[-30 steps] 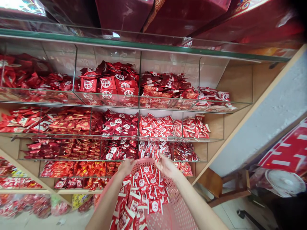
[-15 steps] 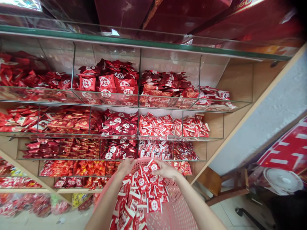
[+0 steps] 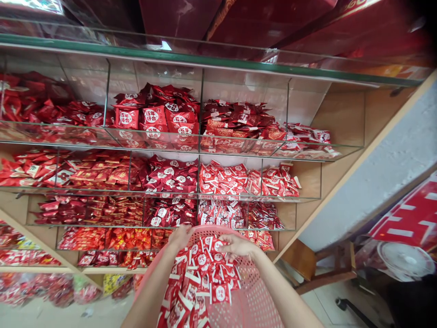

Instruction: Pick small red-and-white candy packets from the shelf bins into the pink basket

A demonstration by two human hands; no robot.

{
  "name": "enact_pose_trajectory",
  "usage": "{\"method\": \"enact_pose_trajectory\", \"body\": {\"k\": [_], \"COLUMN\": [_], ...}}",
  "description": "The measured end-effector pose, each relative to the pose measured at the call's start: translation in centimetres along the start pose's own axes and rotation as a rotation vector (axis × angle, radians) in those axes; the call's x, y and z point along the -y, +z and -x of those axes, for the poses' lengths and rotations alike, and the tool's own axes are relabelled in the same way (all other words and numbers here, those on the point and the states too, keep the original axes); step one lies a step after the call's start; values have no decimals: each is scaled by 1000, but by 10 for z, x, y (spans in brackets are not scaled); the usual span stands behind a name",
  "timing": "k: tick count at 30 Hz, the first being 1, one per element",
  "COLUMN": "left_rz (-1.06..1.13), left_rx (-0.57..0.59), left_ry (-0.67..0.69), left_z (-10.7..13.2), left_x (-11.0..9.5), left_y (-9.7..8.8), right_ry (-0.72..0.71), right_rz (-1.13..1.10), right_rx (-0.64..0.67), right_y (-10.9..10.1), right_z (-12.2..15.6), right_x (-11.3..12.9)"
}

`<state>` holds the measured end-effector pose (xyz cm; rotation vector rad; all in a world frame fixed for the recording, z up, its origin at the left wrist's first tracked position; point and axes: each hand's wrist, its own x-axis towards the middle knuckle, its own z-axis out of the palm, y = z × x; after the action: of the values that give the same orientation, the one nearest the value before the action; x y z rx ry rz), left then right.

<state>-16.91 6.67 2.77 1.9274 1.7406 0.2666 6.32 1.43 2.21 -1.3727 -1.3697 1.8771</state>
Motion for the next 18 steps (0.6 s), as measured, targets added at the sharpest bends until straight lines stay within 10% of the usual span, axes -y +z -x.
{"method": "enact_pose_trajectory", "body": {"k": [18], "left_rz": [-9], "left_rx": [2], "left_ry": [-24], "left_z": [-4], "left_x": [3], "left_y": [3], "right_ry": [186], "right_rz": [39], "right_rx": [-47], "right_y": [-14], "right_z": [0], "right_x": [-4]}}
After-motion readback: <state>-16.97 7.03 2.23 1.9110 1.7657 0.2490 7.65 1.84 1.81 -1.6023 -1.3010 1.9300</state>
